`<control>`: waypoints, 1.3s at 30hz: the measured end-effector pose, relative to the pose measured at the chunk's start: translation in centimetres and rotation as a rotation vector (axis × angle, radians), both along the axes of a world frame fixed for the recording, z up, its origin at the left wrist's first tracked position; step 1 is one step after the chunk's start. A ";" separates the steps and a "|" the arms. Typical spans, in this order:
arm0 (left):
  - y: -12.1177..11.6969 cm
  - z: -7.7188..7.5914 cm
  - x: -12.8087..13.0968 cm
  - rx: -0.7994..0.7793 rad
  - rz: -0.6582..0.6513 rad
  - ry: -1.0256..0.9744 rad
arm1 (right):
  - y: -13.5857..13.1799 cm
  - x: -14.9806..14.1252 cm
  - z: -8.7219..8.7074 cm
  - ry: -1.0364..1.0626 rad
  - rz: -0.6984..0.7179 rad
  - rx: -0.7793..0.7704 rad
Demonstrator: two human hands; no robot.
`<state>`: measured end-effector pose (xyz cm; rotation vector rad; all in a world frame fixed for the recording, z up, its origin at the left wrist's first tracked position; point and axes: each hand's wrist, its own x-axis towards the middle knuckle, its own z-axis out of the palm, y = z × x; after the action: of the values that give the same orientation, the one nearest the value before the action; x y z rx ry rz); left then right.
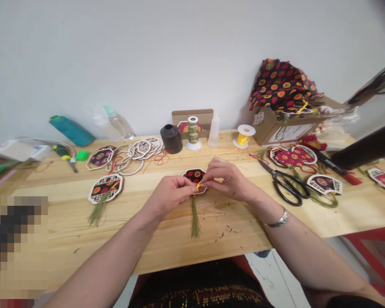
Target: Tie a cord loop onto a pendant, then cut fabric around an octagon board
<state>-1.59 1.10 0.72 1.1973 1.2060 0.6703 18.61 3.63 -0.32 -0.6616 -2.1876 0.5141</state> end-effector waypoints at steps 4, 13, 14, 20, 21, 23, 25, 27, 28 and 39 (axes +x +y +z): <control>0.0 0.2 0.1 0.013 -0.009 0.013 | 0.0 0.0 0.1 -0.009 0.019 0.000; -0.1 0.8 0.3 0.060 -0.051 0.050 | 0.0 0.0 -0.2 -0.015 0.057 -0.019; -0.1 0.8 0.3 0.067 -0.061 0.059 | 0.0 0.1 -0.2 -0.026 0.063 -0.019; -0.1 0.6 0.3 0.104 -0.089 0.121 | 0.1 0.1 -0.2 -0.068 0.094 -0.040; -0.1 0.6 0.3 0.105 -0.090 0.132 | 0.1 0.1 -0.1 -0.069 0.100 -0.039; -0.1 0.7 0.3 0.107 -0.096 0.150 | 0.1 0.1 0.0 -0.069 0.106 -0.040; -0.2 0.7 0.3 0.110 -0.097 0.160 | 0.1 0.1 0.0 -0.068 0.107 -0.046; -0.2 0.8 0.3 0.116 -0.096 0.168 | 0.2 0.1 0.0 -0.062 0.108 -0.053; -0.2 0.9 0.4 0.119 -0.095 0.174 | 0.2 0.1 0.0 -0.060 0.111 -0.056; -0.3 0.7 0.3 0.141 -0.093 0.222 | 0.0 0.1 0.3 -0.114 0.126 -0.073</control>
<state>-1.32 0.82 1.39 1.4668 1.2940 0.5715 18.76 3.65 0.02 -0.6074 -2.3377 0.6381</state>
